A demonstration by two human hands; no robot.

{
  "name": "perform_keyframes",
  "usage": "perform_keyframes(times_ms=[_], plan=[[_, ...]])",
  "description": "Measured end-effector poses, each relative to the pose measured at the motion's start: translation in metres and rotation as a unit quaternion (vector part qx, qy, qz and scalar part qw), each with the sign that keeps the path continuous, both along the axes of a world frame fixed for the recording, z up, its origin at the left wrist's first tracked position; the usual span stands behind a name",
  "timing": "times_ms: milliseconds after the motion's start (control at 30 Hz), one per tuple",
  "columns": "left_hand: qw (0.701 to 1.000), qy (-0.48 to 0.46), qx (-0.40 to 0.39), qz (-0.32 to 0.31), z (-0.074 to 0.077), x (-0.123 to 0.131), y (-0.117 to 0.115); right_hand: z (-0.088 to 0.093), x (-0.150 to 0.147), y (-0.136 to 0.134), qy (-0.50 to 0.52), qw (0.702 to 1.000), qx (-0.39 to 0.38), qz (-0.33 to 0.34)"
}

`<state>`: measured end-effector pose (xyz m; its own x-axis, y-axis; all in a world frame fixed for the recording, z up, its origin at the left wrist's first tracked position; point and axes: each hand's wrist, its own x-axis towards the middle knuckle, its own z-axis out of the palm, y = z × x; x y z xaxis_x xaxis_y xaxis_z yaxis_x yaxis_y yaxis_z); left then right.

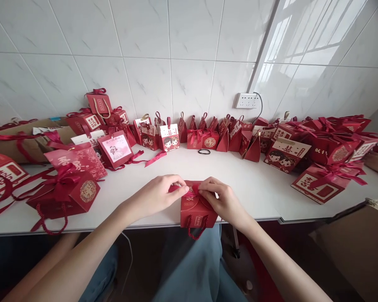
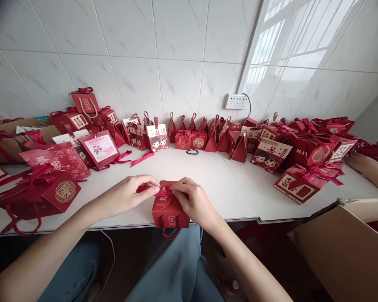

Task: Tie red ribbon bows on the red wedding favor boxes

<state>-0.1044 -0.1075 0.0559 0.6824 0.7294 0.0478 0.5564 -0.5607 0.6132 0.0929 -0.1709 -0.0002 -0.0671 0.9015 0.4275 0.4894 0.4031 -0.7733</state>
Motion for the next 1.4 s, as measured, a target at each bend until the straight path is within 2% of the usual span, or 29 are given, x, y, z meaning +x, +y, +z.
perform_keyframes(times_ms=[200,433,667,833,1033,1200,1400], plan=[[1.000,0.020,0.022,-0.011,0.002,0.008,0.001,-0.002,-0.004,0.000,0.077,0.993,-0.051,-0.073],[0.998,-0.039,-0.009,-0.057,-0.003,0.024,0.008,-0.002,-0.006,-0.001,0.082,0.993,-0.053,-0.067],[0.996,-0.077,-0.014,-0.049,-0.005,0.026,0.006,-0.005,-0.003,0.001,0.113,0.991,-0.048,-0.062],[0.997,0.000,0.039,-0.067,0.004,0.013,0.004,-0.006,-0.004,0.000,0.119,0.989,-0.049,-0.079],[0.980,0.104,0.137,-0.097,0.011,-0.001,0.000,-0.007,-0.006,0.001,0.105,0.989,-0.051,-0.092],[0.974,0.085,0.176,-0.112,0.015,0.002,0.001,-0.006,-0.007,0.001,0.100,0.989,-0.056,-0.089],[0.969,0.064,0.184,-0.151,0.021,0.021,0.007,-0.003,-0.007,0.001,0.077,0.992,-0.049,-0.087]])
